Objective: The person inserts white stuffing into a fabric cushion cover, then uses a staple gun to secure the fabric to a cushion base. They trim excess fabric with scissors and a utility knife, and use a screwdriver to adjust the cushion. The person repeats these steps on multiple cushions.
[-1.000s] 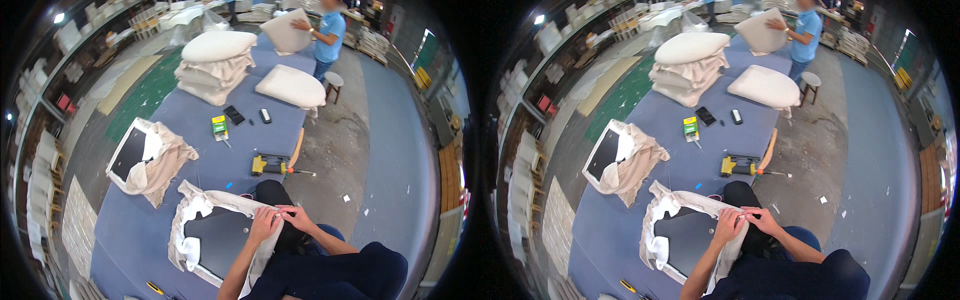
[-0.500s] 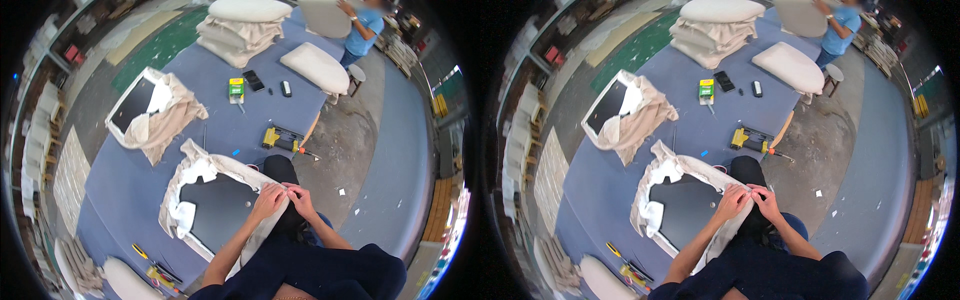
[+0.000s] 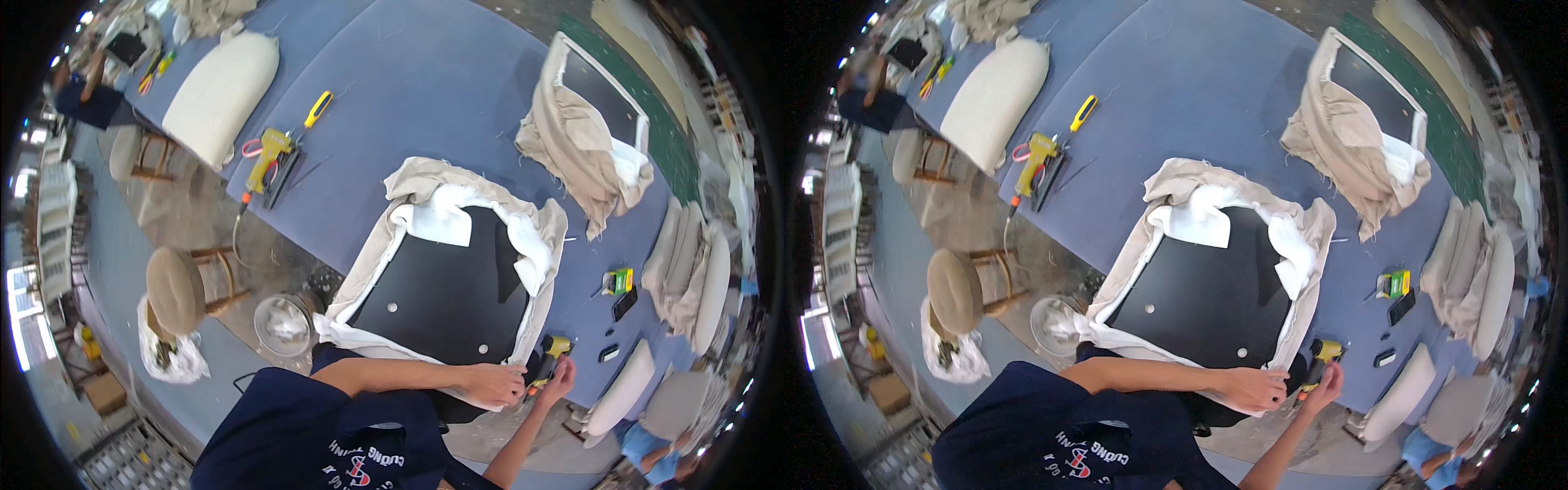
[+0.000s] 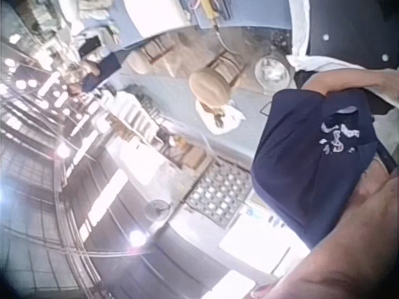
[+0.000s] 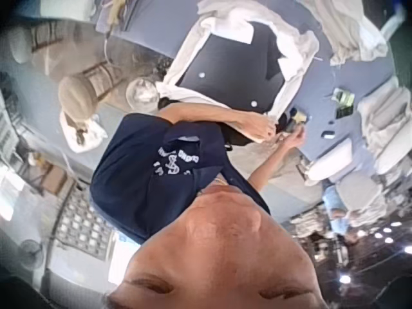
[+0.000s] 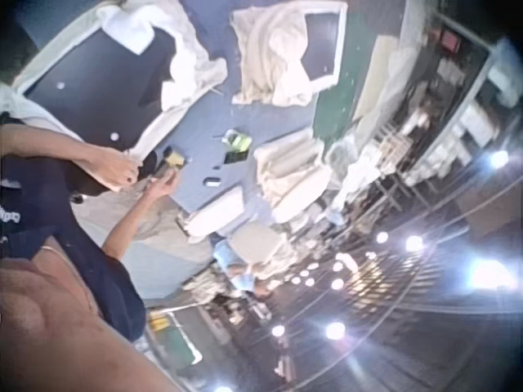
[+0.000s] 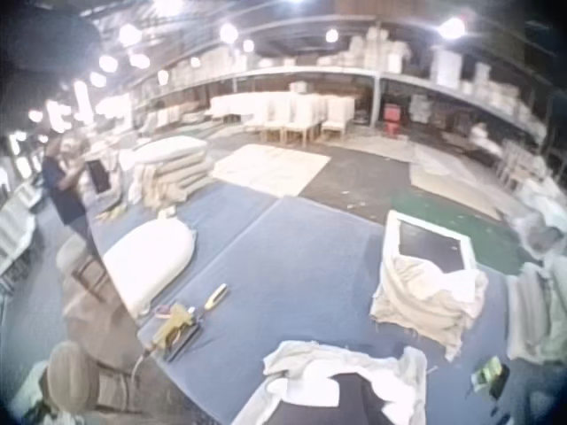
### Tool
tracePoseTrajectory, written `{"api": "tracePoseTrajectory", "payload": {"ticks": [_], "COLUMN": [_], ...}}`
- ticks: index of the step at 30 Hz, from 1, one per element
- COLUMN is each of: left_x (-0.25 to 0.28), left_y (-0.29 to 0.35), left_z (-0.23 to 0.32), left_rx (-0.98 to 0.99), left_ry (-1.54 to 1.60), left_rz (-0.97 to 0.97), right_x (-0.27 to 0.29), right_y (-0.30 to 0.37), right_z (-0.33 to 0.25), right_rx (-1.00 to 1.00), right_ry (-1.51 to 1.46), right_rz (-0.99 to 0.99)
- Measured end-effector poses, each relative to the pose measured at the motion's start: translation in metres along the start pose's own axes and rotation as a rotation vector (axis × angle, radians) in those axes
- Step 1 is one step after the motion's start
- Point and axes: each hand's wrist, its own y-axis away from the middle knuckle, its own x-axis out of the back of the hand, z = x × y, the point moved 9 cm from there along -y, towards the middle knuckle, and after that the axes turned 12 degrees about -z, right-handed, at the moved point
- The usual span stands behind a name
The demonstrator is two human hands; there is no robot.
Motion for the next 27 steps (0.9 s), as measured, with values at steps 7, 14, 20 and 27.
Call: {"api": "tracePoseTrajectory", "payload": {"ticks": [7,14,20,27], "left_x": [-0.002,-0.018,-0.017,0.004], "left_y": [-0.010,-0.007,-0.008,-0.014], "left_z": [-0.021,-0.033,-0.034,-0.035], "left_rx": [0.087,0.153,0.100,0.134], "left_ry": [0.030,0.009,0.093,0.036], "left_rz": [0.081,-0.081,-0.085,-0.095], "right_x": [0.047,0.066,0.077,0.021], "right_y": [-0.287,-0.367,-0.341,-0.186], "right_z": [0.115,0.161,0.126,0.094], "right_rx": [-0.042,-0.121,0.113,0.125], "right_ry": [0.193,0.939,0.790,0.699], "right_rz": [-0.195,-0.117,0.083,-0.053]}}
